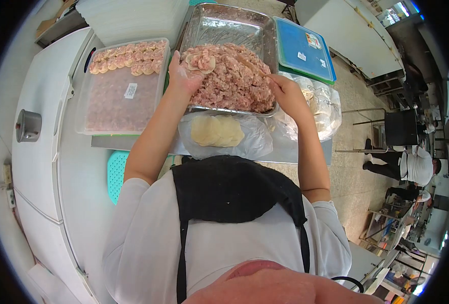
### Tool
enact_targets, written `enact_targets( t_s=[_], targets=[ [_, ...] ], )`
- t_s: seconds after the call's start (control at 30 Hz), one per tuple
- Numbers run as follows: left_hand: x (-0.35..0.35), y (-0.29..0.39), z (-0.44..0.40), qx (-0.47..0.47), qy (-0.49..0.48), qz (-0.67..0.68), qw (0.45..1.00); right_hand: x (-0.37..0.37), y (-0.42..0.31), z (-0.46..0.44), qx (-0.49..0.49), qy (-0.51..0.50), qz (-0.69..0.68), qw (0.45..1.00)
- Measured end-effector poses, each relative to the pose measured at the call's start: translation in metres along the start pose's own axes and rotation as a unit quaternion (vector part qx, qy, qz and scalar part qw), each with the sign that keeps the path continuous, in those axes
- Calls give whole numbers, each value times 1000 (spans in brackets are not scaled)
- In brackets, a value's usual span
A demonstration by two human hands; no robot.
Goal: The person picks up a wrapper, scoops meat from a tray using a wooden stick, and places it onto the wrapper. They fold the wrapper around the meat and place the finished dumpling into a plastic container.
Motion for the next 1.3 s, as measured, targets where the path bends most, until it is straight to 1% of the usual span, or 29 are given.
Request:
enact_targets(
  t_s=[0.07,0.13,0.17,0.23,0.27,0.33,0.47,0.53,0.57,0.63,0.67,0.73,0.77,0.83,0.87,0.93,0.97,1.03,1.07,1.1,1.13,1.17,1.23,1.3],
  targets=[
    [13,-5,16,-19,-5,15,1000,4,6,-2,17,24,10,1000],
    [25,-12,29,-1,-8,-34,999,9,9,-3,62,26,-21,998],
    [23,-14,28,-1,-8,-32,999,10,8,-3,62,26,-19,998],
    [23,-22,27,-53,-45,27,997,10,5,-1,49,32,-56,997],
    [21,-25,26,-52,-45,27,997,11,7,0,48,31,-55,997],
    [28,-30,30,-42,-15,9,999,13,10,1,4,27,-100,995],
    [43,-36,45,-31,-19,-7,999,6,8,8,-9,17,-102,995],
    [43,-39,47,0,16,-23,1000,-4,4,11,-18,67,-88,994],
    [42,-40,48,3,17,-24,1000,-4,6,10,-20,65,-90,994],
    [39,-45,48,-28,-30,-24,999,-2,4,10,-81,91,24,992],
    [35,-48,46,-26,-29,-26,999,1,9,9,-81,89,22,992],
    [25,-53,39,-23,-108,-90,990,7,14,4,-156,133,94,974],
    [12,-52,31,-20,-106,-91,990,8,16,1,-158,131,91,975],
    [-7,-47,24,-22,-6,-143,989,11,18,-3,-161,112,147,969],
    [-14,-49,22,-19,-4,-143,989,14,22,-7,-164,110,145,970],
    [1,-50,40,32,12,-189,981,26,33,-17,-158,100,106,977],
    [-2,-48,42,34,14,-188,981,30,40,-24,-161,97,105,977],
    [-14,-38,44,7,-3,-194,981,34,56,-35,-70,16,194,978],
    [-24,-26,41,7,-1,-194,981,27,59,-33,-69,15,194,979],
    [-31,-11,34,-11,-64,-97,993,11,50,-29,-75,2,218,973],
    [-34,-3,32,-27,-124,2,992,-3,37,-24,-82,-14,242,967],
    [-27,0,36,-25,-122,4,992,-13,22,-19,-72,-20,293,953],
    [-1,23,45,122,-12,-44,991,-23,-5,-6,-80,-6,270,960],
    [8,36,46,122,-8,-48,991,-17,-20,4,-89,10,248,965]
  ],
)
Point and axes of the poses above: each hand's wrist, its own z-axis away from the middle knuckle, its own x-axis out of the palm, y = z × x, the point moved 3 cm from there along -z, towards the middle knuckle, and after that the axes turned 11 degrees about x, right-handed, at the moved point
